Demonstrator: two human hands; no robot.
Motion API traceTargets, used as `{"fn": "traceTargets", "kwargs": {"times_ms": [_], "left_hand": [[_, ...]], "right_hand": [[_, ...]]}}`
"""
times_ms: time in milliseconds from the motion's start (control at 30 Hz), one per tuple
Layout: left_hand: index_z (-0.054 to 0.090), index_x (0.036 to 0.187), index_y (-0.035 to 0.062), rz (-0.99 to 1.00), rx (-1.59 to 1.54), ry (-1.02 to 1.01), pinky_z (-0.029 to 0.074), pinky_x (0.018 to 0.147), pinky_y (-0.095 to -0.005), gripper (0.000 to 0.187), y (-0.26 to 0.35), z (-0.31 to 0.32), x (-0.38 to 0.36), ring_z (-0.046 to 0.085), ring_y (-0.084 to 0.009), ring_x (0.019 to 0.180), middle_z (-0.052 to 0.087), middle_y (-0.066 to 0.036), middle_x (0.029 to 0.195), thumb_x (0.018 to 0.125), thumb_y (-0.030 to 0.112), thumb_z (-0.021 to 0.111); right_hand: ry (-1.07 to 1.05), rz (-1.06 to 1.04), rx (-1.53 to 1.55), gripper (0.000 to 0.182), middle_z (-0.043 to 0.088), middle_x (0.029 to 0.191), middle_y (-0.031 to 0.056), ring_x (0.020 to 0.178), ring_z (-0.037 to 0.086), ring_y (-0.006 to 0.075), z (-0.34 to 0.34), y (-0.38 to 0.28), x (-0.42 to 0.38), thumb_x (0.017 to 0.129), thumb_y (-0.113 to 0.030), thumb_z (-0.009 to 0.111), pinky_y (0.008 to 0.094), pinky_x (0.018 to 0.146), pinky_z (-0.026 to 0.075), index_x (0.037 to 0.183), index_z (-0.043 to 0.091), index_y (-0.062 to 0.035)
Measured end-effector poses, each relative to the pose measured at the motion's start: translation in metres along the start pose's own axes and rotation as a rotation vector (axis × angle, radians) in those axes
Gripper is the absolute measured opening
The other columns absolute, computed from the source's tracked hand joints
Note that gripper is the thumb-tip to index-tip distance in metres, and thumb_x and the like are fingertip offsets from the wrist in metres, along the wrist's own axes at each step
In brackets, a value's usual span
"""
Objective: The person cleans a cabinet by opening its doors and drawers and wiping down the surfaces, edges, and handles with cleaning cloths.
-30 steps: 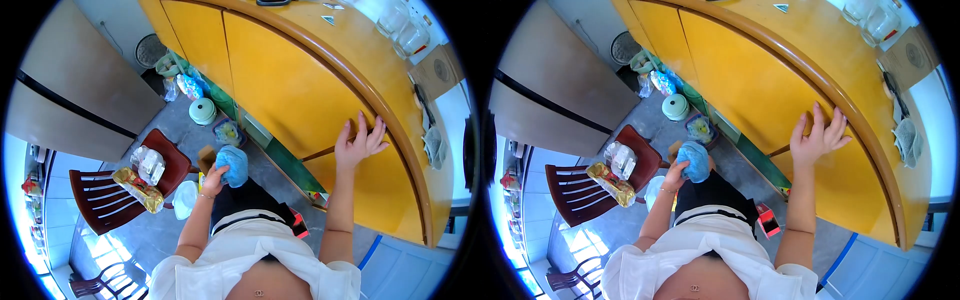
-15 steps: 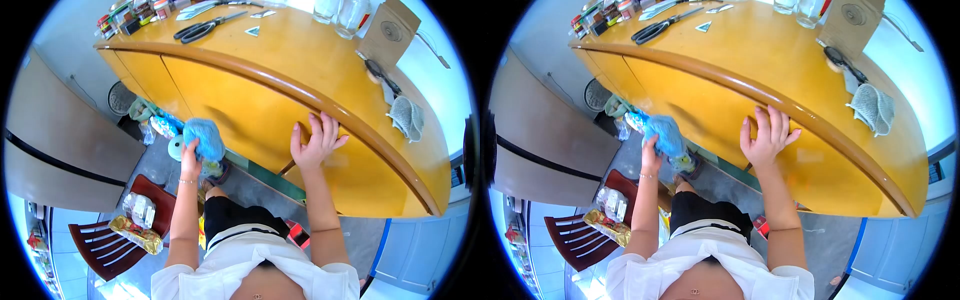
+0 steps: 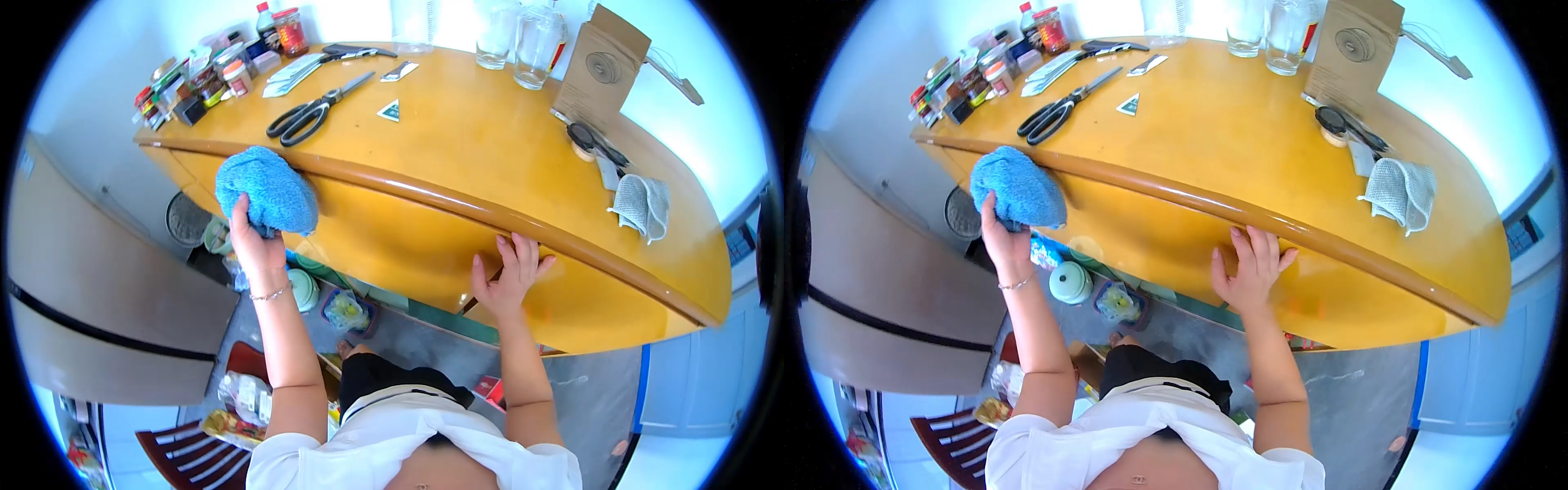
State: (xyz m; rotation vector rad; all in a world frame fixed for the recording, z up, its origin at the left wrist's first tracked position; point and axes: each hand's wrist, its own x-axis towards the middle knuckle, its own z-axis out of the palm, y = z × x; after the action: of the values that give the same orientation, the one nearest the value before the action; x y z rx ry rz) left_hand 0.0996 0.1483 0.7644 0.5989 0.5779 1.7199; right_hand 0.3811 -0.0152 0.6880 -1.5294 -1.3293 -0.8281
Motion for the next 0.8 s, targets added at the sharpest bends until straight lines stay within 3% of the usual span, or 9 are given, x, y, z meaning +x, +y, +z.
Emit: {"fn": "traceTargets", "kwargs": {"times_ms": [67, 167, 267, 333, 467, 533, 633, 800], "left_hand": [[0.043, 0.118, 0.0053, -0.080, -0.028, -0.090, 0.040, 0.087, -0.0392, 0.041, 0.017, 0.019, -0.002, 0.050, -0.0228, 0.103, 0.052, -0.008, 0.113, 0.081, 0.021, 0.053], [0.042, 0.118, 0.0033, -0.166, -0.050, -0.289, 0.039, 0.089, -0.0383, 0.042, 0.024, 0.031, 0.006, 0.050, -0.0228, 0.103, 0.052, -0.009, 0.114, 0.082, 0.021, 0.052], [0.042, 0.119, 0.0025, -0.221, -0.050, -0.441, 0.038, 0.090, -0.0391, 0.042, 0.030, 0.035, 0.030, 0.050, -0.0232, 0.104, 0.052, -0.009, 0.114, 0.083, 0.022, 0.052], [0.042, 0.120, 0.0029, -0.288, -0.057, -0.465, 0.038, 0.092, -0.0413, 0.043, 0.038, 0.032, 0.047, 0.050, -0.0244, 0.105, 0.052, -0.010, 0.115, 0.083, 0.022, 0.052], [0.040, 0.121, 0.0028, -0.374, -0.149, -0.566, 0.036, 0.094, -0.0432, 0.043, 0.060, 0.013, 0.089, 0.048, -0.0263, 0.108, 0.050, -0.012, 0.118, 0.085, 0.025, 0.047], [0.038, 0.124, 0.0048, -0.393, -0.171, -0.573, 0.035, 0.094, -0.0454, 0.044, 0.068, 0.000, 0.104, 0.047, -0.0274, 0.109, 0.048, -0.012, 0.121, 0.086, 0.028, 0.044], [0.038, 0.121, 0.0019, -0.355, -0.117, -0.512, 0.040, 0.089, -0.0412, 0.045, 0.075, -0.005, 0.110, 0.050, -0.0246, 0.103, 0.051, -0.011, 0.114, 0.084, 0.024, 0.050], [0.040, 0.121, 0.0027, -0.360, -0.107, -0.485, 0.040, 0.088, -0.0404, 0.044, 0.085, -0.017, 0.109, 0.051, -0.0240, 0.102, 0.052, -0.011, 0.113, 0.083, 0.024, 0.051]], "right_hand": [[-0.037, 0.034, 0.059, 0.031, 0.052, 0.109, 0.0100, 0.109, 0.043, 0.0266, -0.009, -0.006, 0.005, 0.066, -0.019, 0.063, 0.0415, 0.103, 0.000, 0.095, 0.059, -0.0098], [0.079, 0.028, 0.044, 0.024, 0.054, 0.105, 0.0102, 0.102, 0.049, 0.0275, -0.026, -0.035, 0.015, 0.065, -0.012, 0.062, 0.0419, 0.098, 0.020, 0.088, 0.061, -0.0088], [-0.089, -0.130, 0.318, 0.016, 0.057, 0.100, 0.0091, 0.091, 0.054, 0.0268, -0.023, -0.069, 0.065, 0.066, -0.007, 0.061, 0.0402, 0.083, 0.037, 0.082, 0.061, -0.0086], [-0.219, -0.221, 0.288, 0.017, 0.058, 0.098, 0.0098, 0.083, 0.056, 0.0280, 0.002, -0.100, 0.115, 0.069, -0.007, 0.061, 0.0375, 0.070, 0.043, 0.086, 0.061, -0.0078], [-0.277, -0.172, 0.276, 0.029, 0.055, 0.106, 0.0162, 0.086, 0.056, 0.0326, 0.090, -0.148, 0.165, 0.073, -0.021, 0.062, 0.0380, 0.071, 0.045, 0.099, 0.059, -0.0088], [-0.352, -0.199, 0.269, 0.032, 0.054, 0.105, 0.0169, 0.086, 0.057, 0.0306, 0.121, -0.166, 0.178, 0.074, -0.030, 0.061, 0.0369, 0.071, 0.046, 0.099, 0.060, -0.0097], [-0.899, -0.090, 0.090, 0.037, 0.054, 0.100, 0.0160, 0.090, 0.055, 0.0293, 0.132, -0.191, 0.202, 0.076, -0.034, 0.058, 0.0369, 0.074, 0.045, 0.105, 0.059, -0.0102], [-0.964, 0.005, -0.004, 0.037, 0.053, 0.098, 0.0149, 0.091, 0.055, 0.0277, 0.175, -0.199, 0.220, 0.079, -0.038, 0.054, 0.0375, 0.075, 0.045, 0.105, 0.059, -0.0115]]}}
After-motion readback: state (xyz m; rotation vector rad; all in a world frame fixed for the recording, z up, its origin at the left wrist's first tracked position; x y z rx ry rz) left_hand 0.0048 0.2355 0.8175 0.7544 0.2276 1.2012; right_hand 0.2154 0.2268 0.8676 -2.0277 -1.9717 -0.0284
